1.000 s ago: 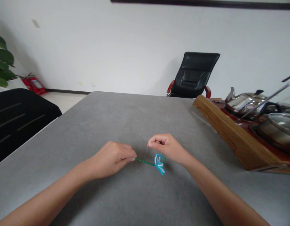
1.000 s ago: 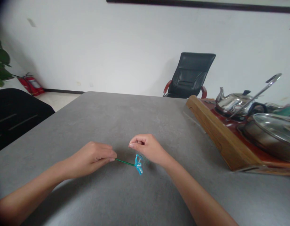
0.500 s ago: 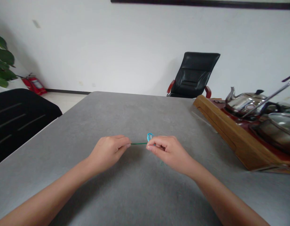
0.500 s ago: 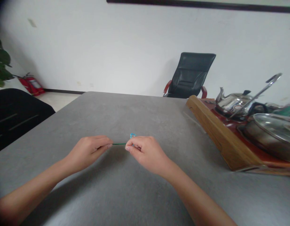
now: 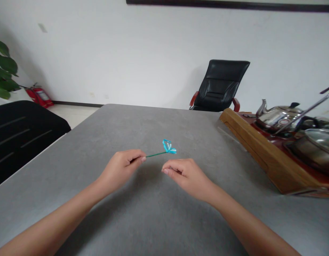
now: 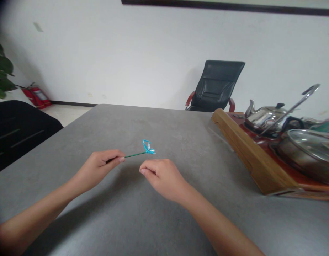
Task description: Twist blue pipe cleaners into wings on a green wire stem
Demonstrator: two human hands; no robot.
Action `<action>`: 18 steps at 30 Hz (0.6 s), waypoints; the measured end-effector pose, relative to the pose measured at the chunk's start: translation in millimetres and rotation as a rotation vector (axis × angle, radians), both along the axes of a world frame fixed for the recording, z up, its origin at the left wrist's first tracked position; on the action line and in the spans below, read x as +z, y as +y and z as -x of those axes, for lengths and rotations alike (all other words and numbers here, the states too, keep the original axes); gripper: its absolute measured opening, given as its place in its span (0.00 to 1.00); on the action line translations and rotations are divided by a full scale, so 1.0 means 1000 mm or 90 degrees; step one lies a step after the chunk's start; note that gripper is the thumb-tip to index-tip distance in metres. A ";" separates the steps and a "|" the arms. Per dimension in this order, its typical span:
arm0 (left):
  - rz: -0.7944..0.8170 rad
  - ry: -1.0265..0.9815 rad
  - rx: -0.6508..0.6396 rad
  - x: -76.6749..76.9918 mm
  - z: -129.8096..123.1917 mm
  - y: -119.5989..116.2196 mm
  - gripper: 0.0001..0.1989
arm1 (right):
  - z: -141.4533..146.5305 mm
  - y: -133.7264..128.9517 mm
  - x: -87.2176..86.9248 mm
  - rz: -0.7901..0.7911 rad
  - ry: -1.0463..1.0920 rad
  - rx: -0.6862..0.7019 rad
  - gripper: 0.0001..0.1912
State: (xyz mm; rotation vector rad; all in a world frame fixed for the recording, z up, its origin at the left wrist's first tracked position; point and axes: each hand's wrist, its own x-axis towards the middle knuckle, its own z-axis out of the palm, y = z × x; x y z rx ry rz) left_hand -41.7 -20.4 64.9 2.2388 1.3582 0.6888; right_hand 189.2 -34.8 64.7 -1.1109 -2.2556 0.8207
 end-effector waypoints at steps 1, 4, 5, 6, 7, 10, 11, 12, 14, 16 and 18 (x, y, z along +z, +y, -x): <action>0.008 -0.015 0.000 0.001 0.000 0.000 0.13 | 0.000 0.001 -0.002 0.004 0.001 -0.003 0.10; 0.039 -0.065 -0.013 0.002 -0.001 0.000 0.14 | -0.001 0.005 -0.009 0.028 0.013 -0.008 0.10; 0.051 -0.080 -0.021 0.003 -0.001 0.000 0.14 | -0.001 0.006 -0.011 0.040 0.024 -0.007 0.10; 0.063 -0.093 -0.031 0.003 -0.001 0.000 0.14 | -0.002 0.008 -0.014 0.053 0.038 -0.005 0.11; 0.075 -0.103 -0.041 0.003 -0.001 0.000 0.14 | -0.003 0.009 -0.017 0.067 0.053 -0.003 0.11; 0.100 -0.124 -0.068 0.003 0.000 -0.001 0.14 | -0.004 0.013 -0.026 0.112 0.091 -0.009 0.11; 0.105 -0.129 -0.077 0.002 0.000 -0.002 0.14 | -0.004 0.014 -0.028 0.134 0.104 -0.017 0.11; 0.109 -0.132 -0.086 0.002 0.000 -0.002 0.14 | -0.005 0.015 -0.030 0.156 0.120 -0.028 0.11; 0.118 -0.134 -0.109 0.003 0.000 -0.003 0.14 | -0.005 0.017 -0.032 0.184 0.154 -0.039 0.12; 0.125 -0.129 -0.143 0.005 -0.001 -0.004 0.13 | -0.005 0.019 -0.031 0.173 0.181 -0.015 0.12; 0.122 -0.119 -0.187 0.007 -0.003 -0.005 0.12 | -0.006 0.021 -0.028 0.159 0.195 0.013 0.13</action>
